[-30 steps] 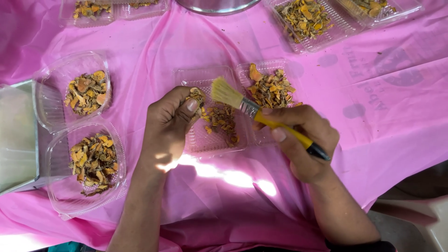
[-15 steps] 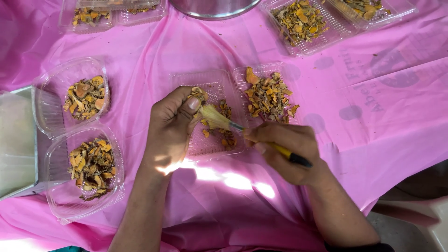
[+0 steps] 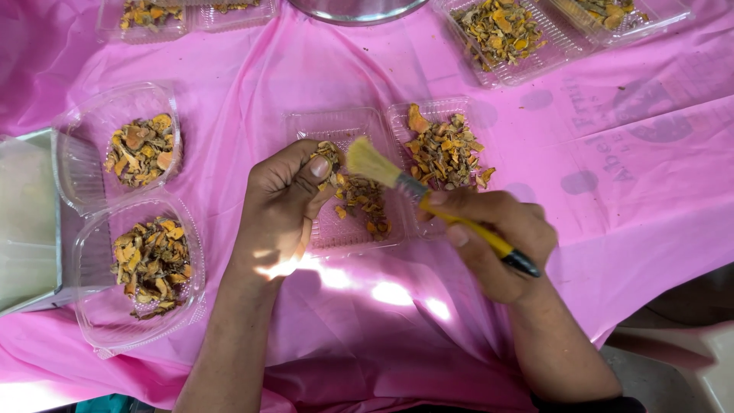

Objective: Sorting and packaging dried herbs into plastic containers and small bags using a brush and hands.

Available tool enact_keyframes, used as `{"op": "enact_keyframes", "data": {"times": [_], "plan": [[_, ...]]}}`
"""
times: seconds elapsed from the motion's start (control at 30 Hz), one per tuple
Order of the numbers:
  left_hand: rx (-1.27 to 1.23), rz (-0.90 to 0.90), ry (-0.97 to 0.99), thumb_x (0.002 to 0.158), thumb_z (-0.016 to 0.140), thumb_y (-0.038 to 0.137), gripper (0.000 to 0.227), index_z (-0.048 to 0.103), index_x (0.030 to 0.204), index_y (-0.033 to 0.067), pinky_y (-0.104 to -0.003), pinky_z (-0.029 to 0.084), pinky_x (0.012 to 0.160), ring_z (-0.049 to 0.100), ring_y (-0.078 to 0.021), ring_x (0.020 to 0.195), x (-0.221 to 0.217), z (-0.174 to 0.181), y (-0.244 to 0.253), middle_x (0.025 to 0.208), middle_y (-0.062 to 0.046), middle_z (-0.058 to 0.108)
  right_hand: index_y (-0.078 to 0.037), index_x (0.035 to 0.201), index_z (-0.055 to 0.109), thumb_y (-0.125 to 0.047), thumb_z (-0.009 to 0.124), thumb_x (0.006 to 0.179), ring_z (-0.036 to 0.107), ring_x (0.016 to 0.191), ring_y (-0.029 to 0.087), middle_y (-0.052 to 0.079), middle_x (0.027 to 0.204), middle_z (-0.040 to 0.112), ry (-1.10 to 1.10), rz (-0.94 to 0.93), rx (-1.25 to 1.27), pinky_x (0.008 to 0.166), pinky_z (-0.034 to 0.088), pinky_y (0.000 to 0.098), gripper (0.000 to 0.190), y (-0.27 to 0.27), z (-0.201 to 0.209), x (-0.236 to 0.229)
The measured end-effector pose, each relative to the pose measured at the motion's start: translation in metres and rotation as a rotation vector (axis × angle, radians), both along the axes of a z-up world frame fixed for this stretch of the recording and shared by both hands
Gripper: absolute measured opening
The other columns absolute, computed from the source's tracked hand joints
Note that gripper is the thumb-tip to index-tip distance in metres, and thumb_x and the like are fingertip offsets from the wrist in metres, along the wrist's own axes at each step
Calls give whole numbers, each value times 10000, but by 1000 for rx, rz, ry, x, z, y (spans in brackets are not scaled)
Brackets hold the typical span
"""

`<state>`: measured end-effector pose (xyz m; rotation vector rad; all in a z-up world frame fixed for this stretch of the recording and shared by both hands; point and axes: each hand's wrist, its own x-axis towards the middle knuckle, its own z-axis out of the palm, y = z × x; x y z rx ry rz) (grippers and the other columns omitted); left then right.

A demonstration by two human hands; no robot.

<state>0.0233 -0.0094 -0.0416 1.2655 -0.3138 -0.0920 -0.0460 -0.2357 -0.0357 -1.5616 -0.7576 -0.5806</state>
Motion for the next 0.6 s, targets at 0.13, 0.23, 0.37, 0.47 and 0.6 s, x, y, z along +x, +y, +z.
{"op": "enact_keyframes", "data": {"times": [0.13,0.23,0.37,0.47,0.6], "plan": [[-4,-35,-24,1053,521,51,216,703,1099,-57,-111,341,561,320,-2,606,0,3,0,677,33,424,96,973,725,5,621,878,635,508,168,131,645,641,13,-7,4,530,539,321,168,-1,0,1],[9,-48,-28,1048,519,49,216,702,1086,-60,-119,286,528,296,-4,587,-6,15,-2,665,40,413,94,984,727,-3,625,880,620,493,155,119,624,630,22,-11,9,517,523,305,174,-1,0,2],[26,-81,-57,1052,504,46,215,684,1092,-65,-129,308,510,319,0,545,-6,13,-3,644,41,399,90,1001,728,-15,632,884,597,471,135,102,594,614,41,-19,12,497,499,280,185,-2,0,1],[48,-84,-59,1047,514,48,214,697,1082,-57,-139,329,546,323,-11,573,-9,20,-2,652,37,412,88,1012,730,-24,636,886,582,456,121,91,573,603,50,-19,18,483,484,264,193,1,1,1],[78,-90,-64,1040,528,51,212,716,1068,-44,-154,361,599,330,-26,615,-11,25,0,664,31,431,86,1023,731,-32,640,888,567,442,108,80,553,591,57,-21,22,470,468,248,201,3,4,0]]}}
